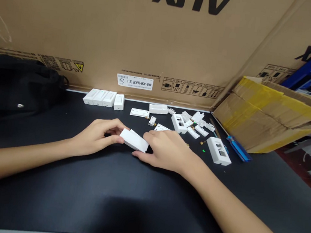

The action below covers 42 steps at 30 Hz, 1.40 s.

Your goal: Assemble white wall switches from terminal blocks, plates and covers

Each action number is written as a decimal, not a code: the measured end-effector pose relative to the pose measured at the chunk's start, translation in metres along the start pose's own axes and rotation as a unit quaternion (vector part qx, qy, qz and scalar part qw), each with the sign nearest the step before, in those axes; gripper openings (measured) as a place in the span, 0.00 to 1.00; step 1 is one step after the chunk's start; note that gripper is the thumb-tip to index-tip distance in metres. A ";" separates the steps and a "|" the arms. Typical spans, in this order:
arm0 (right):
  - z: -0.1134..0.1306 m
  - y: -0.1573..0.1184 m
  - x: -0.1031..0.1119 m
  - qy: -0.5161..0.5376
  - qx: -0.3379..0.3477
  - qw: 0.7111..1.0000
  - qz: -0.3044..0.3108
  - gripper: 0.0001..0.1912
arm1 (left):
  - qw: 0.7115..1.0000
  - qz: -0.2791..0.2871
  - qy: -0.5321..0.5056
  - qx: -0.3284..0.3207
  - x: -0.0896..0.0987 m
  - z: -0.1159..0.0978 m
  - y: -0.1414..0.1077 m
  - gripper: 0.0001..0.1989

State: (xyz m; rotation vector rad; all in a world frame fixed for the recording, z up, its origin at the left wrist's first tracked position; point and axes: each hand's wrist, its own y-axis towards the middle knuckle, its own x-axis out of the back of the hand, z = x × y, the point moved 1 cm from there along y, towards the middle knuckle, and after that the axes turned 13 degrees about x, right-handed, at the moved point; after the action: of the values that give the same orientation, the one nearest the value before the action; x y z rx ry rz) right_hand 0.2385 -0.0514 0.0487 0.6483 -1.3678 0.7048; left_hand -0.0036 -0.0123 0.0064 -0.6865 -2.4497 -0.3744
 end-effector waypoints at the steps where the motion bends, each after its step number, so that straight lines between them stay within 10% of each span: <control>1: -0.001 0.000 0.000 0.014 -0.002 1.000 -0.010 0.22 | 1.000 0.000 -0.015 0.017 0.001 0.000 0.001 0.14; 9: -0.003 0.002 -0.004 0.098 -0.017 0.984 -0.147 0.25 | 0.998 0.022 -0.053 0.030 0.005 0.005 0.003 0.19; 24: -0.005 0.004 -0.007 0.127 -0.033 0.978 -0.165 0.26 | 0.992 0.036 -0.116 0.033 0.005 0.007 0.005 0.18; 32: -0.015 0.001 -0.015 0.018 -0.017 0.982 -0.189 0.22 | 0.998 -0.037 0.019 0.049 0.002 0.005 0.007 0.16; 42: 0.000 0.005 -0.034 -0.172 0.126 0.941 -0.262 0.09 | 0.956 -0.090 0.198 -0.198 -0.004 -0.005 -0.009 0.16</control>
State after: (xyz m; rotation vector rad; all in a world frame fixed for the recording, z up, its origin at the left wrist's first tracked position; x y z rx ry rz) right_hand 0.2328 -0.0508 0.0145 1.3335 -1.3415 0.3414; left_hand -0.0034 -0.0235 0.0065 -0.4858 -2.0709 -0.9939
